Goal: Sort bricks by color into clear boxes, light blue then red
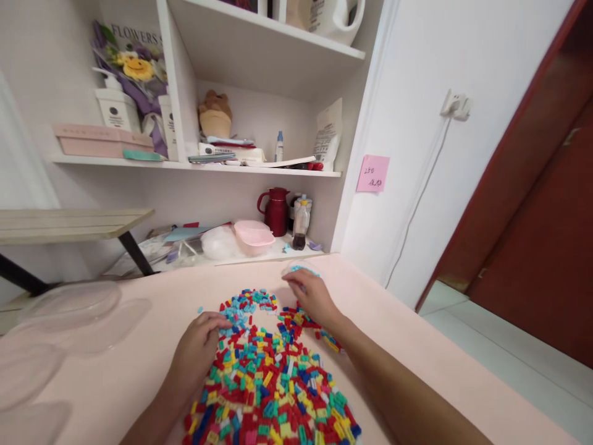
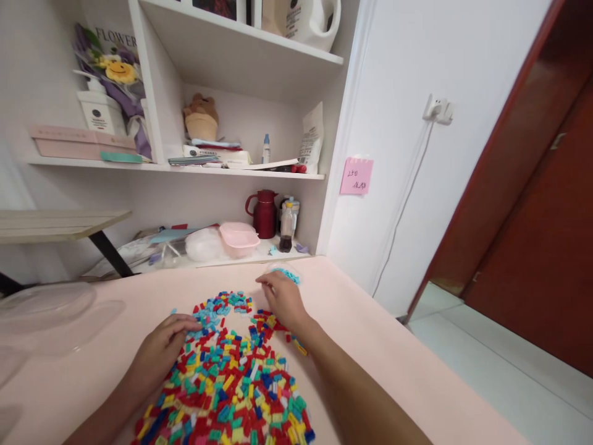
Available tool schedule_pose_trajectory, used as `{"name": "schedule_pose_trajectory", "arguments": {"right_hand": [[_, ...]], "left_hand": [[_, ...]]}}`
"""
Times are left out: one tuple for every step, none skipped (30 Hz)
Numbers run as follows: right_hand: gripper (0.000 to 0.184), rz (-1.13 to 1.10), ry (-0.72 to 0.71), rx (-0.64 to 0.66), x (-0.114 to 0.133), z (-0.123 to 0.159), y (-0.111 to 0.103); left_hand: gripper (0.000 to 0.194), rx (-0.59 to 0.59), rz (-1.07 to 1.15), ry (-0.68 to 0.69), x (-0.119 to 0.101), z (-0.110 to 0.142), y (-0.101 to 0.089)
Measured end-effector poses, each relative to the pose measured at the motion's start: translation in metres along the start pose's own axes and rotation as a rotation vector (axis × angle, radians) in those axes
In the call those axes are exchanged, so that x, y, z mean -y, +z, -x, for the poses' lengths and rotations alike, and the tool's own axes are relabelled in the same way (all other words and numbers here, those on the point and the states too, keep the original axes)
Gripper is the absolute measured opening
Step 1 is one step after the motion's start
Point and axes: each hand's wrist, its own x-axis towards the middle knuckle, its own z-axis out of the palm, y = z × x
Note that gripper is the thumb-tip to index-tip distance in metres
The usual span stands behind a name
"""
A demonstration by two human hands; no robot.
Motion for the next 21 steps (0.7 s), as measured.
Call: {"name": "schedule_pose_trajectory", "arguments": {"right_hand": [[0.028,0.022,-0.031,0.068,0.006,0.003,0.006],[0.030,0.052,-0.060,0.127,0.010,0.006,0.012],[0.031,0.088,-0.085,0.176,0.014,0.009,0.016],[0.032,0.129,-0.106,0.216,0.017,0.011,0.021],[0.033,0.171,-0.122,0.246,0.018,0.014,0.024],[0.034,0.211,-0.131,0.267,0.019,0.016,0.027],[0.035,0.247,-0.133,0.284,0.019,0.018,0.029],[0.036,0.276,-0.130,0.297,0.018,0.020,0.032],[0.036,0.296,-0.124,0.309,0.016,0.021,0.034],[0.035,0.305,-0.118,0.320,0.015,0.022,0.036],[0.034,0.302,-0.113,0.329,0.013,0.023,0.037],[0.033,0.289,-0.108,0.336,0.012,0.023,0.038],[0.032,0.265,-0.102,0.342,0.011,0.023,0.039],[0.031,0.235,-0.095,0.346,0.010,0.023,0.039],[0.030,0.204,-0.083,0.345,0.010,0.022,0.039],[0.030,0.177,-0.062,0.337,0.011,0.022,0.038],[0.029,0.159,-0.037,0.324,0.011,0.021,0.038],[0.028,0.151,-0.010,0.308,0.012,0.021,0.037],[0.026,0.154,0.016,0.292,0.012,0.020,0.037],[0.023,0.166,0.036,0.279,0.012,0.020,0.037],[0.020,0.186,0.050,0.274,0.013,0.020,0.037]], "left_hand": [[0.034,-0.003,0.002,-0.002,0.000,0.000,0.000],[0.034,-0.006,0.005,-0.005,0.000,0.001,0.000],[0.034,-0.010,0.011,-0.007,0.000,0.001,0.000],[0.033,-0.014,0.018,-0.009,0.000,0.001,0.000],[0.033,-0.019,0.026,-0.010,0.000,0.002,0.001],[0.032,-0.022,0.032,-0.010,-0.001,0.002,0.001],[0.032,-0.023,0.036,-0.011,-0.001,0.002,0.001],[0.032,-0.023,0.036,-0.015,-0.001,0.002,0.001],[0.032,-0.022,0.033,-0.023,-0.002,0.002,0.002],[0.033,-0.018,0.030,-0.032,-0.002,0.002,0.002],[0.033,-0.016,0.029,-0.040,-0.002,0.002,0.002],[0.033,-0.014,0.029,-0.046,-0.003,0.002,0.002],[0.033,-0.015,0.031,-0.049,-0.003,0.002,0.002],[0.033,-0.016,0.033,-0.050,-0.004,0.002,0.002],[0.033,-0.017,0.036,-0.049,-0.004,0.002,0.002],[0.033,-0.016,0.037,-0.048,-0.004,0.002,0.001],[0.033,-0.014,0.036,-0.050,-0.005,0.002,0.001],[0.033,-0.010,0.034,-0.050,-0.005,0.002,0.001],[0.034,-0.006,0.032,-0.049,-0.005,0.002,0.001],[0.034,-0.003,0.030,-0.048,-0.005,0.002,0.000],[0.035,-0.002,0.028,-0.047,-0.005,0.003,0.000]]}}
